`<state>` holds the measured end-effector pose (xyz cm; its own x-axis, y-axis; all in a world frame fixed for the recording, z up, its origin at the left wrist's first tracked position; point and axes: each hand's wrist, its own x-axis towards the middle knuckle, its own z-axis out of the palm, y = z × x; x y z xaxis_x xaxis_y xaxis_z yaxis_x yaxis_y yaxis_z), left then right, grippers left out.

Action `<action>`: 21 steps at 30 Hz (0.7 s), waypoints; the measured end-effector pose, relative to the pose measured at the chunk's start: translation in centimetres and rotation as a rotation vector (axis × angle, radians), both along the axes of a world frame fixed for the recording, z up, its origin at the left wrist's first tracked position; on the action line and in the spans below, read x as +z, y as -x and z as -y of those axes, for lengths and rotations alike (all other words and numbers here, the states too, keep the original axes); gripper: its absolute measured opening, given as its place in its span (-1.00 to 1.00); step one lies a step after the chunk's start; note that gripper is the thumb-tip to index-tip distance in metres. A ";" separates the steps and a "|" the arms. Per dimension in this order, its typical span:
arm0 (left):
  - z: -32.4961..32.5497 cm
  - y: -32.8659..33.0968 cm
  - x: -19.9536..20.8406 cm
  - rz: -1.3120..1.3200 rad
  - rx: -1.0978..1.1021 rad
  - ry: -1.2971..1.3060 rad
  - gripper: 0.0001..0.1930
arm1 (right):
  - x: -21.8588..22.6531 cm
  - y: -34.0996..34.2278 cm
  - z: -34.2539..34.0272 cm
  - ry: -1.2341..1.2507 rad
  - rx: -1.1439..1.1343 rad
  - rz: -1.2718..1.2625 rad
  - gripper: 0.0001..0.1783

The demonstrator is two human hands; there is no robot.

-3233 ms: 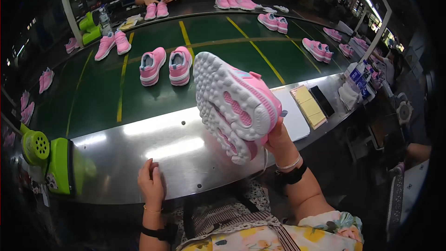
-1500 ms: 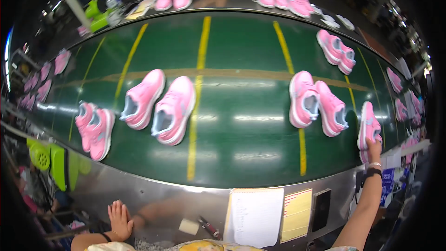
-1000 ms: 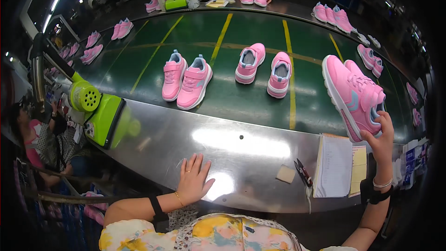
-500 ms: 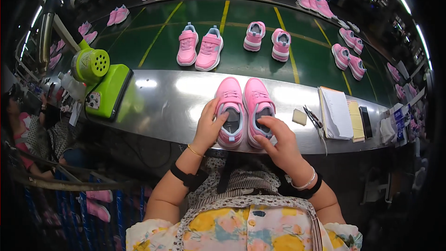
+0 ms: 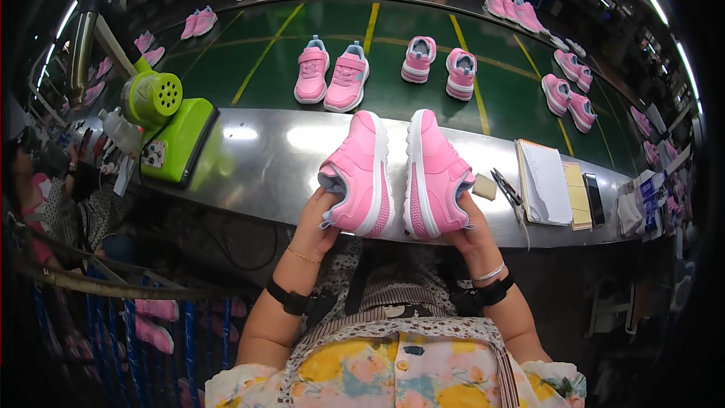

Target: Inspecting and cleaning finished shoes at a quality control station in a factory.

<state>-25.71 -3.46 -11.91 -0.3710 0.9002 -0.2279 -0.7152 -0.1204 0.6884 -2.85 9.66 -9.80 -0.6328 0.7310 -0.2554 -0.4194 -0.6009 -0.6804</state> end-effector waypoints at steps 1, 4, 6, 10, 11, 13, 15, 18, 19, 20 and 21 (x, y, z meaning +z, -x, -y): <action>0.2 -0.2 -0.2 0.065 -0.013 -0.047 -0.59 | -0.3 -0.1 0.2 -0.002 0.038 -0.040 -0.46; 0.1 -1.7 0.6 0.173 -0.075 -0.175 -0.55 | -0.9 -0.4 0.9 0.013 0.071 -0.144 -0.43; 0.3 -2.5 0.8 0.124 -0.100 -0.223 -0.53 | -1.0 -0.2 1.3 0.009 0.110 -0.156 -0.42; 0.9 -2.8 0.6 0.146 -0.132 -0.239 -0.53 | -0.7 -0.2 1.9 -0.006 0.169 -0.142 -0.43; 1.0 -2.8 0.5 0.145 -0.126 -0.234 -0.53 | -0.7 -0.1 2.0 0.000 0.173 -0.142 -0.43; 1.1 -2.7 0.3 0.148 -0.129 -0.232 -0.51 | -0.7 0.0 2.1 -0.022 0.186 -0.155 -0.43; 1.0 -2.6 0.8 0.190 -0.134 -0.219 -0.51 | -0.7 0.0 2.0 -0.013 0.178 -0.165 -0.44; 0.6 -2.4 1.3 0.132 -0.154 -0.209 -0.51 | -1.4 -0.2 1.4 -0.025 0.162 -0.188 -0.45; 0.5 -2.2 1.4 0.030 -0.163 -0.210 -0.51 | -1.8 -0.3 1.3 -0.044 0.160 -0.202 -0.45; 0.2 -1.9 1.3 0.030 -0.165 -0.212 -0.51 | -2.3 -0.2 1.1 -0.046 0.159 -0.203 -0.45; 0.0 -1.7 1.2 0.077 -0.157 -0.168 -0.51 | -2.8 0.0 1.1 -0.214 0.148 -0.089 -0.46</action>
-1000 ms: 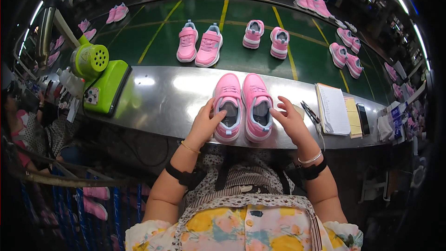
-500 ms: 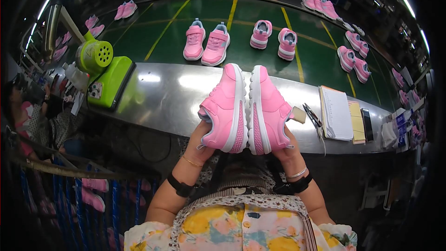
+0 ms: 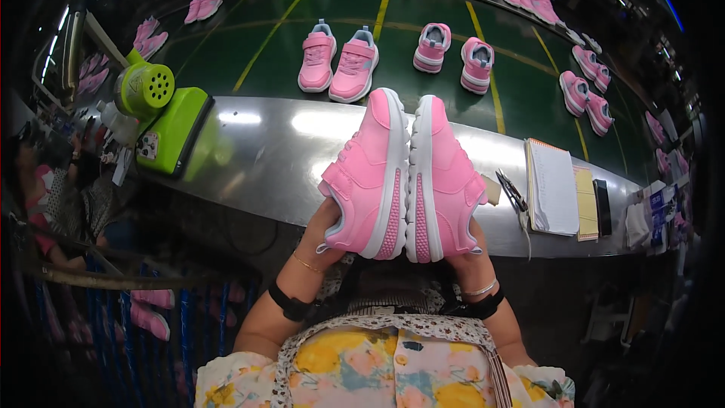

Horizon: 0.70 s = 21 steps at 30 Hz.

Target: Inspecting and cleaning finished shoes at a quality control station in a factory.

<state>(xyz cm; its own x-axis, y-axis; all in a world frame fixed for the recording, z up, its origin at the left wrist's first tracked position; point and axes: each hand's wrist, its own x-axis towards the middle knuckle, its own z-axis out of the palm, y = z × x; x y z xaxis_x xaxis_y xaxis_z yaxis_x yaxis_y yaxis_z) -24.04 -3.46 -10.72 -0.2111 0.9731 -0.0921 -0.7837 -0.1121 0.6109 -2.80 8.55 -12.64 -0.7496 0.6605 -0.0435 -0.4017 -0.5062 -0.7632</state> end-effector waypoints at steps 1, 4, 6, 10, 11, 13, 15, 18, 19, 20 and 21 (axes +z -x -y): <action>-0.3 0.3 -0.2 0.043 0.003 0.047 -0.51 | -0.4 0.2 -0.1 -0.175 -0.031 0.099 -0.47; -0.5 1.2 -0.6 0.064 -0.053 -0.045 -0.49 | -0.7 0.0 -0.6 0.057 0.021 -0.153 -0.46; -0.6 1.8 -0.6 0.000 -0.029 -0.020 -0.48 | 0.3 0.5 -0.8 0.005 0.005 -0.154 -0.45; -1.1 2.7 -0.6 -0.145 0.045 -0.012 -0.35 | 0.5 1.6 -2.0 0.157 -0.083 -0.078 -0.27; -1.2 2.9 -1.0 -0.184 0.077 -0.017 -0.31 | 0.6 2.2 -2.0 0.044 -0.125 -0.034 -0.21; -1.3 3.4 -1.3 -0.102 0.060 -0.060 -0.21 | 1.2 2.9 -1.9 0.030 -0.124 -0.034 -0.11; -0.9 3.3 -1.5 -0.250 0.114 -0.095 -0.16 | 0.8 3.0 -1.3 -0.025 -0.201 0.044 -0.09; -0.8 3.8 -3.0 -0.359 0.143 -0.192 -0.15 | -0.1 3.1 -1.3 -0.311 -0.199 0.104 -0.16; -0.9 3.9 -3.1 -0.479 0.182 -0.265 -0.17 | -0.2 3.2 -1.3 -0.450 -0.226 0.120 -0.18; -0.9 4.0 -2.7 -0.570 0.208 -0.266 -0.18 | -0.1 3.6 -1.3 -0.512 -0.241 0.047 -0.18; -0.9 4.1 -2.7 -0.571 0.207 -0.267 -0.18 | -0.1 3.7 -1.3 -0.512 -0.242 0.046 -0.18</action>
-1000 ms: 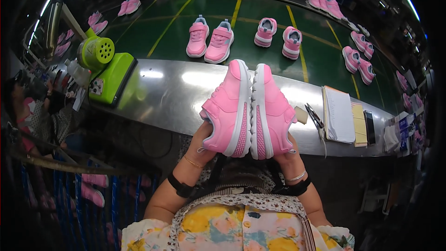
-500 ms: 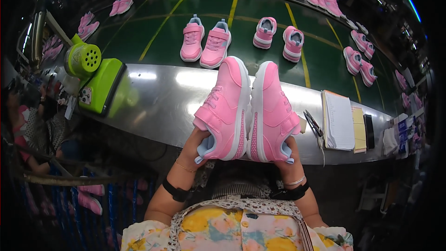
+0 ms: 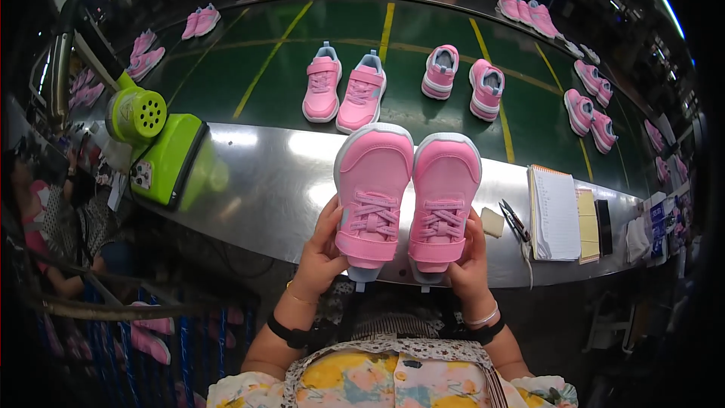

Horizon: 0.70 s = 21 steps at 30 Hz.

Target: Inspecting and cleaning finished shoes at a quality control station in a factory.

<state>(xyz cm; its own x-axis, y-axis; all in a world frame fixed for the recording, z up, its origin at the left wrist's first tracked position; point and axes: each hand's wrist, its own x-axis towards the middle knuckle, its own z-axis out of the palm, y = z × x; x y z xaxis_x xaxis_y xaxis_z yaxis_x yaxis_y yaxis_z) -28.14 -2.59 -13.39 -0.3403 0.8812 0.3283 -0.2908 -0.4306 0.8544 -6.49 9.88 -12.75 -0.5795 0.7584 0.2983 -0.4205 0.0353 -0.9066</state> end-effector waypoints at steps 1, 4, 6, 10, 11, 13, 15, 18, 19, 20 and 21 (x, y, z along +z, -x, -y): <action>0.1 0.1 0.0 -0.077 0.039 -0.003 -0.16 | -0.1 0.1 0.0 -0.079 -0.022 0.030 -0.17; 0.4 0.3 0.1 -0.209 0.115 0.002 -0.14 | -0.1 0.1 0.0 -0.196 -0.066 0.105 -0.15; 0.5 0.4 0.2 -0.266 0.154 0.012 -0.14 | -0.1 0.1 0.2 -0.235 -0.086 0.148 -0.14; 1.0 0.7 2.2 -0.519 0.343 0.121 -0.23 | 1.0 0.5 0.9 -0.445 -0.281 0.344 -0.22; 1.3 0.7 3.2 -0.683 0.441 0.200 -0.28 | 1.8 0.7 1.1 -0.567 -0.373 0.464 -0.25; 1.2 0.0 5.4 -0.966 0.548 0.330 -0.34 | 4.5 1.5 2.1 -0.690 -0.418 0.725 -0.27; 0.8 -0.6 6.7 -1.350 0.613 0.500 -0.42 | 5.8 2.0 2.3 -0.910 -0.388 1.068 -0.30; 0.2 0.2 6.0 -1.320 0.471 0.537 -0.42 | 6.2 2.7 1.7 -0.827 -0.325 1.060 -0.32; 0.3 1.0 5.8 -1.346 0.476 0.507 -0.43 | 6.5 2.4 0.8 -0.727 -0.289 1.004 -0.41; 0.3 1.8 5.7 -1.344 0.471 0.514 -0.43 | 6.1 2.0 -0.4 -0.722 -0.283 1.007 -0.41; 0.4 2.5 5.8 -1.024 0.421 0.548 -0.45 | 5.5 1.3 -1.5 -0.436 -0.255 0.937 -0.45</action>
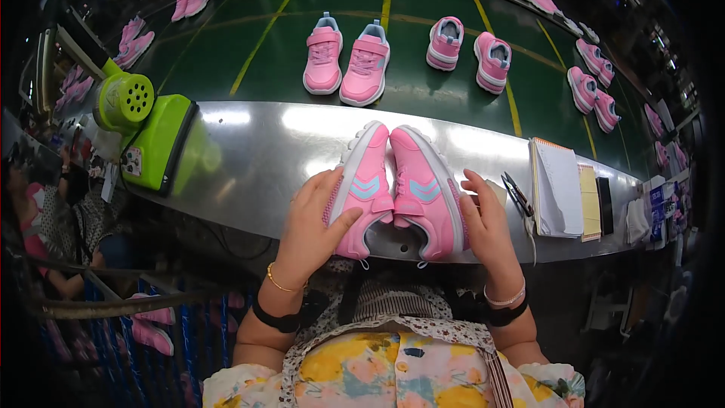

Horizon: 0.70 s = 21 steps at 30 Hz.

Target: Inspecting and cleaning finished shoes at a quality control station in a factory.

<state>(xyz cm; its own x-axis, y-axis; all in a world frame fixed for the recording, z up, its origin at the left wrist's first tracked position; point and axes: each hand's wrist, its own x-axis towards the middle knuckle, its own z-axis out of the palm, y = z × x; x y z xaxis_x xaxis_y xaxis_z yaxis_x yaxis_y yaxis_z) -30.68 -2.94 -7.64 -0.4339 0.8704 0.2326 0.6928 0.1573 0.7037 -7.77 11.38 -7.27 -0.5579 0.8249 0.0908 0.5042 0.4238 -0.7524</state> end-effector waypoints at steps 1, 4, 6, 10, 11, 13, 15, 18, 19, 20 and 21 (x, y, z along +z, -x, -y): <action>0.1 0.7 0.0 0.315 0.030 -0.042 -0.47 | -0.7 -0.7 -1.0 0.251 -0.074 -0.120 -0.49; 0.5 2.4 -1.5 0.588 0.097 -0.054 -0.58 | -3.1 -2.5 -3.1 0.737 -0.290 -0.375 -0.53; 0.7 3.6 -3.0 0.736 0.115 -0.103 -0.58 | -4.8 -3.5 -4.1 0.637 -0.395 -0.479 -0.53; 0.7 4.6 -3.2 0.919 0.112 -0.011 -0.54 | -4.1 -3.1 -3.5 0.505 -0.482 -0.570 -0.49; 0.5 4.2 -2.7 0.989 0.086 0.010 -0.52 | -3.4 -2.7 -3.1 0.474 -0.419 -0.535 -0.47; 0.0 4.2 -2.7 1.058 0.066 0.033 -0.50 | -2.5 -1.8 -2.6 0.519 -0.264 -0.471 -0.44; -0.4 4.3 -3.1 0.977 -0.068 0.065 -0.48 | -1.5 -0.4 -2.0 0.680 -0.115 -0.348 -0.42; -0.8 4.0 -2.6 0.900 -0.101 0.149 -0.44 | -1.9 0.7 -1.6 0.630 0.019 -0.242 -0.42; -0.8 4.2 -2.8 0.901 -0.099 0.150 -0.44 | -2.0 1.0 -1.6 0.632 0.070 -0.200 -0.42; -0.8 4.4 -2.8 0.961 -0.120 0.135 -0.44 | -2.0 1.1 -1.8 0.690 0.085 -0.255 -0.45; -0.7 4.6 -2.9 1.021 -0.141 0.120 -0.44 | -2.0 1.3 -1.7 0.691 0.089 -0.256 -0.45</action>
